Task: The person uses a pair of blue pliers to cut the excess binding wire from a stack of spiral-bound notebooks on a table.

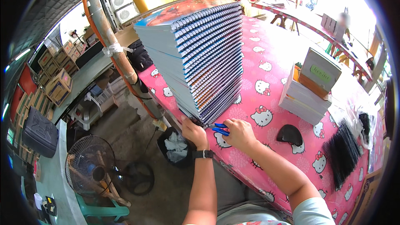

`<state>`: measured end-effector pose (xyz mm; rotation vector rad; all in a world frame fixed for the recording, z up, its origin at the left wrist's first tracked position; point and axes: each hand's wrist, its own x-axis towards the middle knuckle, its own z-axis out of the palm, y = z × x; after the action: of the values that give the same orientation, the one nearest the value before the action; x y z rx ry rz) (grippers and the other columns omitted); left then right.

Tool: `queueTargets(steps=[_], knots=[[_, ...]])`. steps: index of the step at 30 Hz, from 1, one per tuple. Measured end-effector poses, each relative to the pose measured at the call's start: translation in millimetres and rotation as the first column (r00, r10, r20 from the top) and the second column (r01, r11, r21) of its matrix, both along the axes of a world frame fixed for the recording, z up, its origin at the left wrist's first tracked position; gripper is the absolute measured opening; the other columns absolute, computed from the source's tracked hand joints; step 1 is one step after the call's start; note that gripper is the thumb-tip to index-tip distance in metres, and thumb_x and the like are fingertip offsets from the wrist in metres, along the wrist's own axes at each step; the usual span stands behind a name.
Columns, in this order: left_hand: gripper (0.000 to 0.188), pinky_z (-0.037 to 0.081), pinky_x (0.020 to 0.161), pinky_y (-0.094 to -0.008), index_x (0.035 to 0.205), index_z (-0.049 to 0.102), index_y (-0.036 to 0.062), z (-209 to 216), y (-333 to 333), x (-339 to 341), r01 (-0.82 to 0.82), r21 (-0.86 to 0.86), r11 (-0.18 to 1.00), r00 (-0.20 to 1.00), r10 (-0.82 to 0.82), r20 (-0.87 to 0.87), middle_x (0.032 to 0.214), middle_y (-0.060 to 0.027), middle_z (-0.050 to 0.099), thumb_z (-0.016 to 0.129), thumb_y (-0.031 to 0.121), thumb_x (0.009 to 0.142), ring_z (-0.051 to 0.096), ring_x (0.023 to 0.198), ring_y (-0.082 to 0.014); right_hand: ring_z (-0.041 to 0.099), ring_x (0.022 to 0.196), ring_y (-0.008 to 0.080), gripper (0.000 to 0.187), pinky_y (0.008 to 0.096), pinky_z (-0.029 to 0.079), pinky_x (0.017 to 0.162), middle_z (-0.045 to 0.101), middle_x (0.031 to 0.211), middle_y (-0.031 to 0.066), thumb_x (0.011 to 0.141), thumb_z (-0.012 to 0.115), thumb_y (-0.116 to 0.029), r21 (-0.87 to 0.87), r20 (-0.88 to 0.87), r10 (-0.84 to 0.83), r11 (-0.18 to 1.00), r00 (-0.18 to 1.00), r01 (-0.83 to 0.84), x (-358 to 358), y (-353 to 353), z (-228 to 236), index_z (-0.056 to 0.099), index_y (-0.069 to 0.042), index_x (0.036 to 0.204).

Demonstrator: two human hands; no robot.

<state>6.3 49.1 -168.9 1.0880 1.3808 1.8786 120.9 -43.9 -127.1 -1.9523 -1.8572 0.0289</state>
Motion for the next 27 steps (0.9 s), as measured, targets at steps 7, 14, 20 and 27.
queueTargets(steps=[7,14,20,27], knots=[[0.053,0.031,0.051,-0.0408,0.066,0.044,-0.0093,-7.2,1.0,-1.5,-0.066,0.052,0.996,0.996,0.069,-0.062,0.053,-0.0171,0.043,0.037,0.031,0.099,0.031,0.051,-0.0251,0.059,0.088,0.0268,0.037,0.0397,0.046,0.078,0.061,0.085,0.0088,0.064,0.072,-0.024,0.140,0.146,-0.001,0.990,0.989,-0.020,2.0,-7.9,3.0,0.061,-0.006,0.094],[0.054,0.039,0.064,-0.0370,0.080,0.052,-0.0132,-6.1,-1.5,-7.0,0.041,-0.012,0.999,0.999,-0.041,-0.022,0.070,-0.0150,0.053,0.036,0.035,0.099,0.037,0.064,-0.0205,0.057,0.096,0.0278,0.036,0.0397,0.044,0.081,0.060,0.093,0.0123,0.068,0.069,-0.024,-0.134,0.036,0.010,0.991,0.999,-0.005,-8.4,-2.6,9.6,0.060,-0.004,0.096],[0.057,0.039,0.063,-0.0371,0.081,0.053,-0.0146,-3.7,0.2,-6.9,0.046,-0.028,0.999,0.994,-0.043,0.100,0.072,-0.0163,0.055,0.036,0.037,0.099,0.039,0.064,-0.0203,0.056,0.098,0.0275,0.037,0.0410,0.043,0.082,0.060,0.095,0.0131,0.067,0.069,-0.023,-0.175,-0.022,-0.001,0.985,1.000,-0.003,-1.1,-5.2,11.2,0.059,-0.003,0.096],[0.059,0.040,0.064,-0.0372,0.082,0.053,-0.0139,7.7,-5.7,-0.4,0.042,0.009,0.999,0.994,-0.043,0.096,0.074,-0.0159,0.055,0.037,0.040,0.099,0.041,0.066,-0.0198,0.056,0.097,0.0265,0.039,0.0420,0.043,0.083,0.061,0.092,0.0111,0.064,0.069,-0.023,-0.147,0.060,0.007,0.989,0.998,0.002,-8.1,-0.9,0.3,0.059,-0.005,0.097]])
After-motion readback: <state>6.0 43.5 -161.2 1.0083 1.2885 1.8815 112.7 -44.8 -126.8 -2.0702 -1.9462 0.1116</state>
